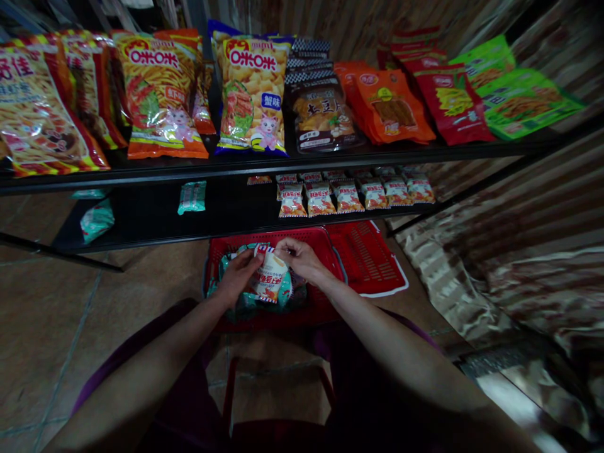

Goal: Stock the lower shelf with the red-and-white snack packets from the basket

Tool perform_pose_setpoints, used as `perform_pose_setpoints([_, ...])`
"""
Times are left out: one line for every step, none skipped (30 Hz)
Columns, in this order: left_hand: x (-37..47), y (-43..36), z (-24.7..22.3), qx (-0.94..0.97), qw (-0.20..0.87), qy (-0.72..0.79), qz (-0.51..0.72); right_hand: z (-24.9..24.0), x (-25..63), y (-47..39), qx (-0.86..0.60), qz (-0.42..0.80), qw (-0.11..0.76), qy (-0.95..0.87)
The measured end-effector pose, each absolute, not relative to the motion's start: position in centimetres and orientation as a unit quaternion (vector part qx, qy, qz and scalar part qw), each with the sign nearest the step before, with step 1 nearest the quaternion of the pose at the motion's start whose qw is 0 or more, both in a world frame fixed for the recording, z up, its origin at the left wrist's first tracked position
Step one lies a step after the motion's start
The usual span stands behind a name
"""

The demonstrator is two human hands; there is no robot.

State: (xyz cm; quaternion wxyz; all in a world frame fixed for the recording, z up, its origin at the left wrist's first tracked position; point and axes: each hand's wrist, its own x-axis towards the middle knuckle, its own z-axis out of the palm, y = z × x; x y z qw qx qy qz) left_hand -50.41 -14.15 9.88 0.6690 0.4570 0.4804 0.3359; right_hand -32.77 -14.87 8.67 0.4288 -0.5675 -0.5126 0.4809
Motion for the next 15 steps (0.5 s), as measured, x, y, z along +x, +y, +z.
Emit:
perform_pose_setpoints([-50.41,-14.0,9.78,0.465,0.658,0.482,0.344,8.67,-32.81,-14.88,-0.566,0.48,0.427,-0.517])
perform_pose_setpoints([-50.43,-13.87,9.65,0.473,0.651,0.481,0.347,8.65,-32.83,-14.86,-0.564,0.479,0.424,-0.522])
perform_pose_setpoints([-50.44,-13.76,9.5,0.476,0.649,0.481,0.348,8.63,-32.84,-14.84,-0.564,0.479,0.422,-0.524])
perform_pose_setpoints([-50.46,-13.69,9.36,0.472,0.65,0.484,0.347,8.6,-32.85,-14.82,-0.565,0.479,0.421,-0.524])
perform_pose_setpoints([-50.47,-13.64,9.26,0.461,0.655,0.488,0.346,8.57,-32.85,-14.81,-0.566,0.481,0.421,-0.52])
perform_pose_setpoints([-50.48,-13.63,9.21,0.447,0.66,0.495,0.346,8.54,-32.86,-14.81,-0.568,0.485,0.422,-0.514])
perform_pose_setpoints([-50.47,-13.65,9.22,0.432,0.665,0.501,0.347,8.52,-32.88,-14.83,-0.569,0.49,0.422,-0.507])
perform_pose_setpoints([-50.46,-13.68,9.28,0.417,0.667,0.509,0.349,8.51,-32.91,-14.87,-0.57,0.497,0.422,-0.499])
perform_pose_setpoints([-50.44,-13.72,9.37,0.403,0.669,0.518,0.35,8.52,-32.96,-14.93,-0.571,0.506,0.421,-0.491])
perform_pose_setpoints([-50.41,-13.75,9.49,0.39,0.669,0.526,0.351,8.55,-33.03,-15.0,-0.571,0.514,0.421,-0.483])
perform_pose_setpoints([-50.4,-13.75,9.59,0.376,0.67,0.535,0.352,8.6,-33.11,-15.08,-0.571,0.521,0.423,-0.473])
perform_pose_setpoints([-50.4,-13.7,9.68,0.362,0.671,0.541,0.354,8.65,-33.19,-15.16,-0.573,0.525,0.429,-0.461])
perform_pose_setpoints([-50.42,-13.6,9.74,0.345,0.675,0.546,0.358,8.71,-33.28,-15.24,-0.58,0.526,0.438,-0.443])
perform_pose_setpoints([-50.47,-13.43,9.76,0.325,0.679,0.549,0.364,8.77,-33.36,-15.3,-0.59,0.525,0.45,-0.417])
perform_pose_setpoints([-50.55,-13.19,9.74,0.3,0.683,0.551,0.374,8.81,-33.42,-15.35,-0.602,0.525,0.464,-0.384])
